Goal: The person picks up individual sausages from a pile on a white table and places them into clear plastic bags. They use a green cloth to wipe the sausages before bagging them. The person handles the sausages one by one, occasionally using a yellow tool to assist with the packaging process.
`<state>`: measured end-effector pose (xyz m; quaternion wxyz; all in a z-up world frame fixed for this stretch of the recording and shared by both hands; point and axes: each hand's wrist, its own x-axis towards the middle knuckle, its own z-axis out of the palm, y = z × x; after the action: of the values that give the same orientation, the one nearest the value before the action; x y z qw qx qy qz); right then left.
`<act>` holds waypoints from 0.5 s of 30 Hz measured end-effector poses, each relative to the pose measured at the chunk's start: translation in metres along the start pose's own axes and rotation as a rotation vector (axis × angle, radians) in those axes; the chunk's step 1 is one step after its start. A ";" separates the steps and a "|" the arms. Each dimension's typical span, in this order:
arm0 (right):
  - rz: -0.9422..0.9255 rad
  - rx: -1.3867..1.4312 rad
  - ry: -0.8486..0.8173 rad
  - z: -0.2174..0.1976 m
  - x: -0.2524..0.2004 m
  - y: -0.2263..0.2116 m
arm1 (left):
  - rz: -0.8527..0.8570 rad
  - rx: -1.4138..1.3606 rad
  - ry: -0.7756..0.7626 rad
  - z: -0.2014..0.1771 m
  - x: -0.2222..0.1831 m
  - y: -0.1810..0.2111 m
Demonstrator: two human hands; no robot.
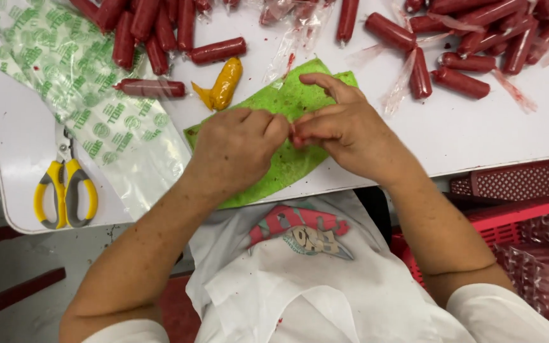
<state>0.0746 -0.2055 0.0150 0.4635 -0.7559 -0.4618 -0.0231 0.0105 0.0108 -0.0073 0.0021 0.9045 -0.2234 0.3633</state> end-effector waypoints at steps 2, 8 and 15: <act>0.121 0.029 -0.124 -0.003 0.003 0.004 | -0.055 -0.302 -0.110 0.004 0.007 -0.014; 0.453 0.254 0.138 0.003 0.007 0.026 | -0.732 -0.246 -0.679 0.018 0.019 -0.061; 0.282 0.061 0.242 0.008 0.014 0.045 | -0.287 -0.092 -0.155 0.039 -0.022 -0.045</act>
<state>0.1125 -0.1966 -0.0137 0.5371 -0.7904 -0.2927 -0.0345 0.0406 0.0536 -0.0431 0.0780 0.9513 -0.1080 0.2779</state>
